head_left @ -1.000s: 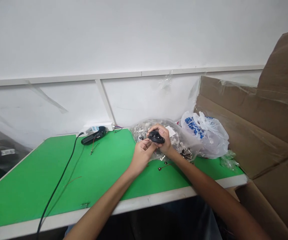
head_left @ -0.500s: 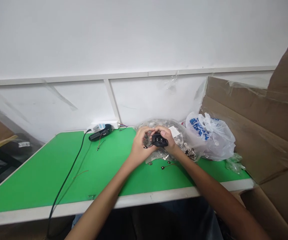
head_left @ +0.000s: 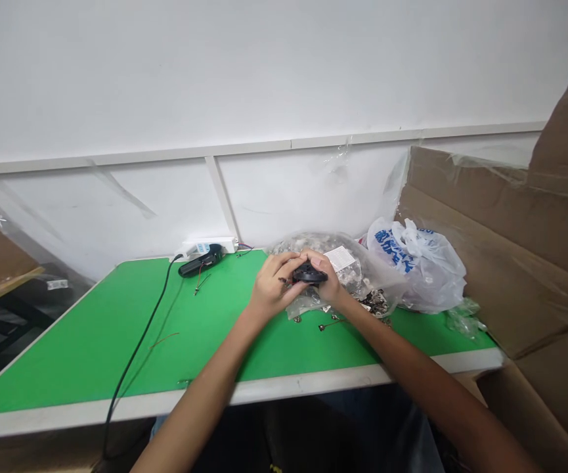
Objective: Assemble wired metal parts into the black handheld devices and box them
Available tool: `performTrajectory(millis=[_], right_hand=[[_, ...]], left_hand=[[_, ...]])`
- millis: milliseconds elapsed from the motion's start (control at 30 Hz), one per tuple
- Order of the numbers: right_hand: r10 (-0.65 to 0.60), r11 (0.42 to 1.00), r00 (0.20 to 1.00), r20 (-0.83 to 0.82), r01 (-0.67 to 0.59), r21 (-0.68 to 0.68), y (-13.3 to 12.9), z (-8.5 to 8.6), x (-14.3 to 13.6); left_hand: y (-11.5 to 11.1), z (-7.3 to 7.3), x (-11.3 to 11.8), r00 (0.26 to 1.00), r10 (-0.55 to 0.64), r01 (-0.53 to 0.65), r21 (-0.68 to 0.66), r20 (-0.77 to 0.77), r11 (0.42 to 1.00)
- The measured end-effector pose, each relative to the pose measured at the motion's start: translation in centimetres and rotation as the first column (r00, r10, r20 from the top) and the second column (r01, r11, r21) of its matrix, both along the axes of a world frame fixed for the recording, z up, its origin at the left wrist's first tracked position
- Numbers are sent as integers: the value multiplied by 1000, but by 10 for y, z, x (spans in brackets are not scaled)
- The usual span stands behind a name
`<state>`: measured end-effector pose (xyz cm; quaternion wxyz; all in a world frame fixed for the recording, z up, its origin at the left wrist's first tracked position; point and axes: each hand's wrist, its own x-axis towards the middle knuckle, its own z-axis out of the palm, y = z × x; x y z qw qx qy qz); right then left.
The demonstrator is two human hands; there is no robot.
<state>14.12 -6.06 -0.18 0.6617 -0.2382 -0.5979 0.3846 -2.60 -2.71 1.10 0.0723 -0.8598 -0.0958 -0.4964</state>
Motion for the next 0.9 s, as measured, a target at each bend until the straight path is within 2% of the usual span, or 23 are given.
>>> performTrajectory(millis=[133, 233, 333, 433, 500, 600, 667, 767, 900], right_hand=[[100, 983, 972, -214, -129, -129, 10, -5, -9], [115, 979, 945, -306, -159, -125, 16, -6, -13], [114, 980, 942, -316, -159, -121, 18, -5, -14], [74, 983, 957, -279, -118, -142, 13, -3, -12], [25, 992, 981, -192, -49, -119, 7, 1, -8], [-56, 998, 997, 46, 55, 31, -3, 9, 2], [-97, 990, 985, 144, 80, 116, -8, 14, 8], [-112, 988, 979, 173, 90, 129, -12, 18, 11], [-73, 995, 985, 159, 61, 74, -13, 18, 7]], left_hand=[[-4, 1, 9, 996, 79, -74, -144, 31, 987], [-5, -2, 14, 994, 92, -80, -176, 59, 981], [-5, -5, 16, 992, 89, -71, -171, 95, 983], [-4, -9, 16, 991, 94, -75, -199, 91, 977], [-3, -11, 13, 993, 89, -70, -209, 83, 975], [-2, -14, 8, 997, 11, 0, -150, 77, 989], [-2, -17, 6, 996, -40, 49, -112, 83, 992], [-1, -19, 5, 995, -33, 44, -117, 99, 992], [-3, -21, 6, 996, 31, -19, -152, 78, 988]])
